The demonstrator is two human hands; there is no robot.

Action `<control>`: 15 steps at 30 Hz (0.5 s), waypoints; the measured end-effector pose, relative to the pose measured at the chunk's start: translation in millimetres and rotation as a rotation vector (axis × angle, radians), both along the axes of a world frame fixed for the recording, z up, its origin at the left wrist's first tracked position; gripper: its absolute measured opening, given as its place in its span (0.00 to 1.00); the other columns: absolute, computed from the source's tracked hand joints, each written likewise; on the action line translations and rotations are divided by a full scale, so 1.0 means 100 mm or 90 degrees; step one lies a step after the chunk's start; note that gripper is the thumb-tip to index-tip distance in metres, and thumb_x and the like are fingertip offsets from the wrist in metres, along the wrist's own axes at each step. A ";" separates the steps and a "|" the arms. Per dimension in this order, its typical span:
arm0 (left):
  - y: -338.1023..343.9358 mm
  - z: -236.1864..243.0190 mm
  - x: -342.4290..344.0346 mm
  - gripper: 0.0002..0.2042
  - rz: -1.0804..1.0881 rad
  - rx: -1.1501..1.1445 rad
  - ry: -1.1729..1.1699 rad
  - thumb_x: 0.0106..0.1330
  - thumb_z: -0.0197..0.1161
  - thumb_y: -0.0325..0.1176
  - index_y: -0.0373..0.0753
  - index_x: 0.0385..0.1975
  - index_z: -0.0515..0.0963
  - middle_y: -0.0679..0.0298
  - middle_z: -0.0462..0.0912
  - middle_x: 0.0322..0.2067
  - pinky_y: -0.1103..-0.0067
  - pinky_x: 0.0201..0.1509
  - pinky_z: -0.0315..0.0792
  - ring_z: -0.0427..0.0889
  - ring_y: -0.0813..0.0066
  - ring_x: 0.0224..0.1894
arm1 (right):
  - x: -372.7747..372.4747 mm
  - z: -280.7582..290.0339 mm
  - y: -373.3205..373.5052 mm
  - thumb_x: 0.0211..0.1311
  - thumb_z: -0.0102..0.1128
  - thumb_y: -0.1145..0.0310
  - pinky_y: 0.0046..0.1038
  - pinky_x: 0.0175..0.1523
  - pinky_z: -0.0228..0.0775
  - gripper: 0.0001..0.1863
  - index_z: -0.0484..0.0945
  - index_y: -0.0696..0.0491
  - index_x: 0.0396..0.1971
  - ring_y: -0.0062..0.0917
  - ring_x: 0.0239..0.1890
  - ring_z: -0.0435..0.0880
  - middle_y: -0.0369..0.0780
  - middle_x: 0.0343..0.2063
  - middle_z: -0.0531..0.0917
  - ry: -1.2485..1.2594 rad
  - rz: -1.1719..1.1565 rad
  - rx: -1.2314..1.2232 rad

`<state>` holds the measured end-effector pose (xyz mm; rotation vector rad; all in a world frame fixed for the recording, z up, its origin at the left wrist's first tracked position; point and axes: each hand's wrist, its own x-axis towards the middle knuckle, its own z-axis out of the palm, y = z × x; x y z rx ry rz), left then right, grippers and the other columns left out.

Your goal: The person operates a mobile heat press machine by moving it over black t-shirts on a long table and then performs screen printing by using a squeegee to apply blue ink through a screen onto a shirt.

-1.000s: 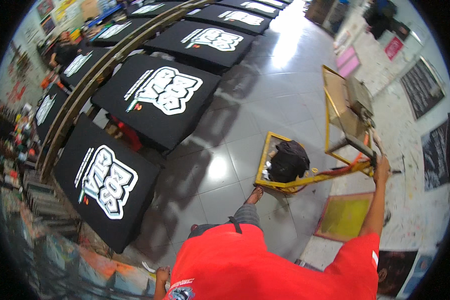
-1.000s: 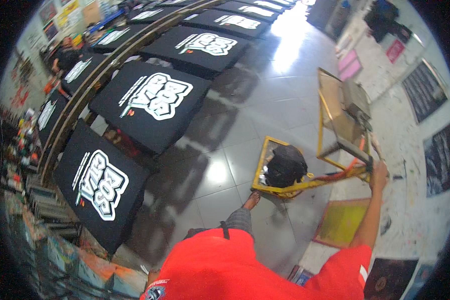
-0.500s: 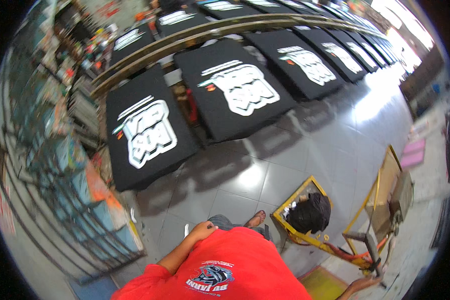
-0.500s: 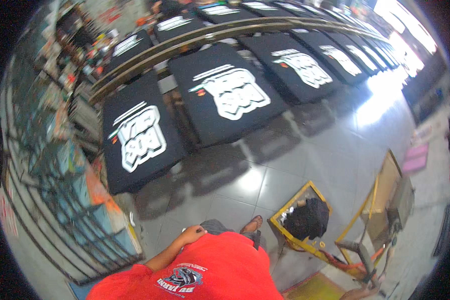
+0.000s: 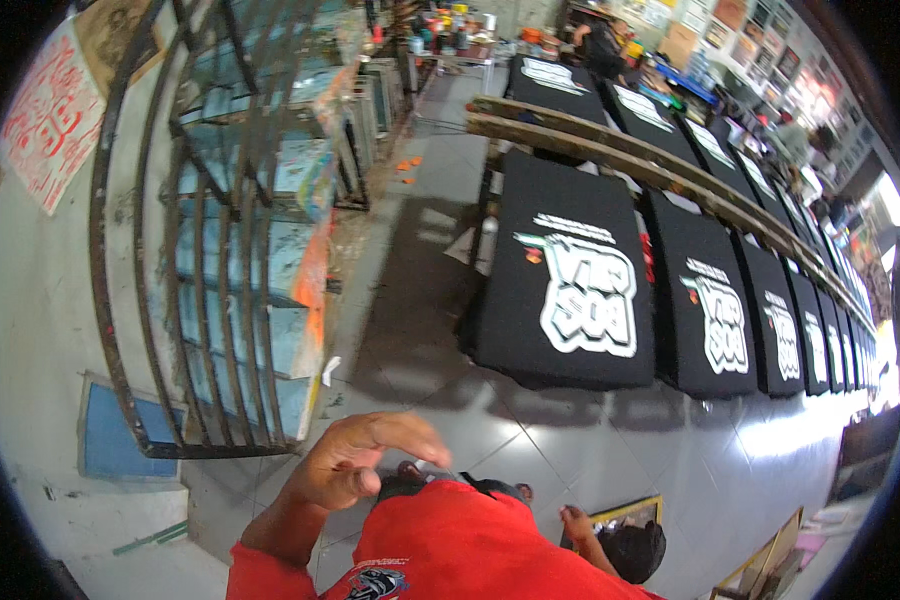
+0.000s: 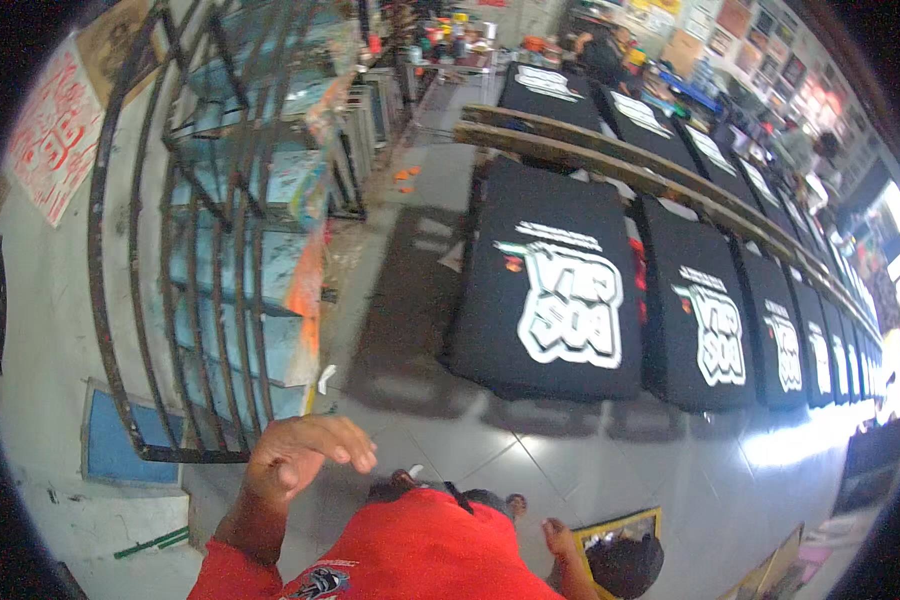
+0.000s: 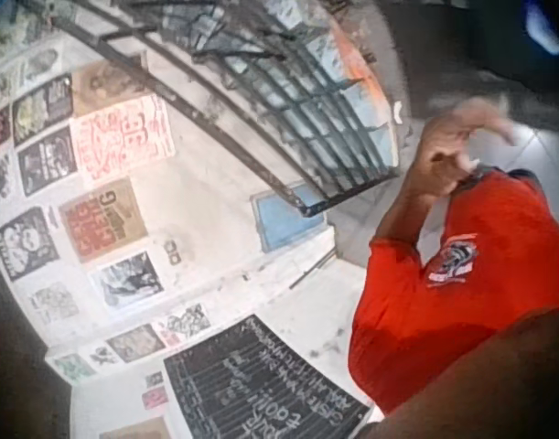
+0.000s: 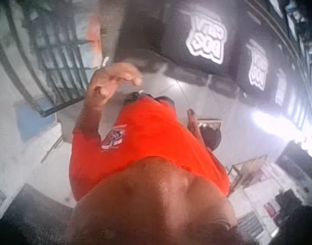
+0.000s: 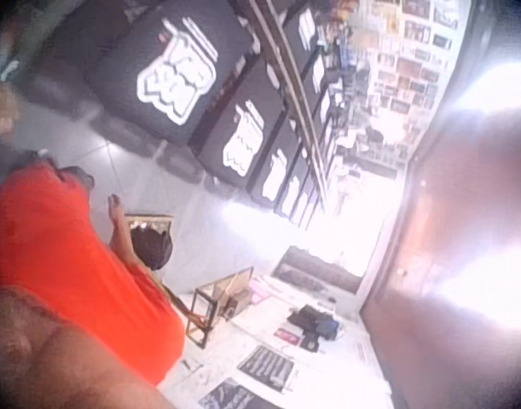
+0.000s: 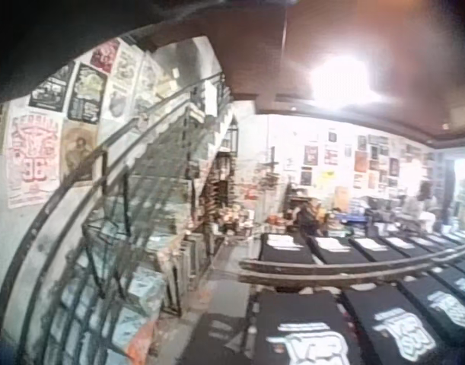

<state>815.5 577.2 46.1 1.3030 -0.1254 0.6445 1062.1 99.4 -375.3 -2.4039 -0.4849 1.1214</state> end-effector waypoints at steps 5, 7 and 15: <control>1.14 0.96 0.16 0.22 -0.301 -0.079 -0.205 0.70 0.53 0.50 0.37 0.49 0.78 0.48 0.80 0.40 0.59 0.53 0.69 0.80 0.56 0.42 | -0.17 -0.32 0.81 0.67 0.56 0.55 0.31 0.47 0.75 0.26 0.74 0.63 0.53 0.28 0.40 0.82 0.45 0.41 0.83 0.144 -0.148 0.066; 1.25 1.11 0.55 0.22 -0.394 -0.071 -0.196 0.70 0.53 0.50 0.37 0.49 0.78 0.49 0.80 0.39 0.61 0.52 0.69 0.80 0.58 0.41 | -0.65 -0.71 1.25 0.67 0.56 0.58 0.26 0.40 0.74 0.22 0.75 0.62 0.50 0.26 0.36 0.81 0.43 0.38 0.83 0.190 -0.136 0.045; 3.20 0.69 0.91 0.20 -0.445 -0.180 -0.262 0.70 0.55 0.48 0.36 0.47 0.77 0.53 0.80 0.37 0.68 0.45 0.69 0.78 0.65 0.37 | -0.80 -0.58 3.89 0.67 0.56 0.58 0.25 0.39 0.73 0.22 0.76 0.62 0.49 0.25 0.36 0.81 0.43 0.38 0.82 0.254 -0.059 -0.054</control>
